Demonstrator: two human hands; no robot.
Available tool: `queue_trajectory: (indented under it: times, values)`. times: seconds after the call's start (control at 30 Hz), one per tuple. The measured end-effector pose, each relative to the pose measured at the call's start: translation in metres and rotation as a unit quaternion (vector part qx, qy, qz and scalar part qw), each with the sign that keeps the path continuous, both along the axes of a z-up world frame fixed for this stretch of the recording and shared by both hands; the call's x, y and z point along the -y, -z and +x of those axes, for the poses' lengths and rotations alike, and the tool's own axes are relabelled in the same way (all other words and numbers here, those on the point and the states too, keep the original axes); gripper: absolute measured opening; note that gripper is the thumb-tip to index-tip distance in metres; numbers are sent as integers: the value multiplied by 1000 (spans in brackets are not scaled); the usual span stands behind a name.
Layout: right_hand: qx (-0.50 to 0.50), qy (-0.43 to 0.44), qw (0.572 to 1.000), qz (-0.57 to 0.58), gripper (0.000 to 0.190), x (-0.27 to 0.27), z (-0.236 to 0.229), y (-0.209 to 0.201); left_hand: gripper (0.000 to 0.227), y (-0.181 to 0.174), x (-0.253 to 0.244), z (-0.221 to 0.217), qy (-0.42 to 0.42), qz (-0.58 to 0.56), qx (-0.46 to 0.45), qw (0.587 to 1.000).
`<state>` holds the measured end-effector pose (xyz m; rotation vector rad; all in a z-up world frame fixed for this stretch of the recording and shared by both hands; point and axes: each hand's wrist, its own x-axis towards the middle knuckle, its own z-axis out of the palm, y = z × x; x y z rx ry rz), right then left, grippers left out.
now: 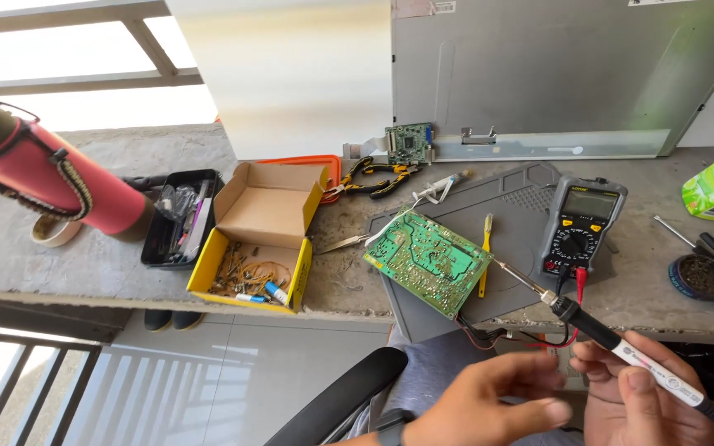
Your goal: The person sits cross-legged at a workbench and uses a soldering iron to apply solder to a green circuit board. They repeatedly dip the soldering iron tip into a small container of solder and then touch it to various points on the board while holding a thin wire with the other hand.
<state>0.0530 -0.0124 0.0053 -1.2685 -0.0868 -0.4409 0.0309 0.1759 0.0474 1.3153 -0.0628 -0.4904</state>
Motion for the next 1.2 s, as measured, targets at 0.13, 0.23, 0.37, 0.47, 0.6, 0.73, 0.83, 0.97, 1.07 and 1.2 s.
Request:
queue_trajectory:
  times: [0.13,0.23,0.37,0.47,0.6,0.73,0.83,0.97,1.07,1.2]
  values:
    - [3,13,998,55,26,9,22,27,43,-11,-65,6,-4,149,37,988]
    - [-12,8,994,104,26,10,33,41,24,-5,-118,25,-126,230,208,942]
    - [-37,2,993,116,27,0,39,47,17,6,-160,48,-268,442,333,788]
    - [-42,-9,993,114,29,-4,40,48,13,1,-164,59,-265,456,386,757]
    - [-38,-3,994,107,28,-1,40,45,42,8,-154,64,-280,454,380,756]
    - [-2,19,989,150,29,7,39,44,66,22,-140,61,-281,445,377,762]
    - [8,60,986,156,34,17,37,41,25,36,-124,59,-262,408,355,799]
    - [-16,113,982,148,43,35,31,29,14,28,-99,55,-249,318,397,824]
    - [10,127,983,128,36,48,25,20,33,39,-93,53,-236,328,440,802]
    - [40,217,973,68,31,80,24,13,25,34,-72,47,-211,306,444,816]
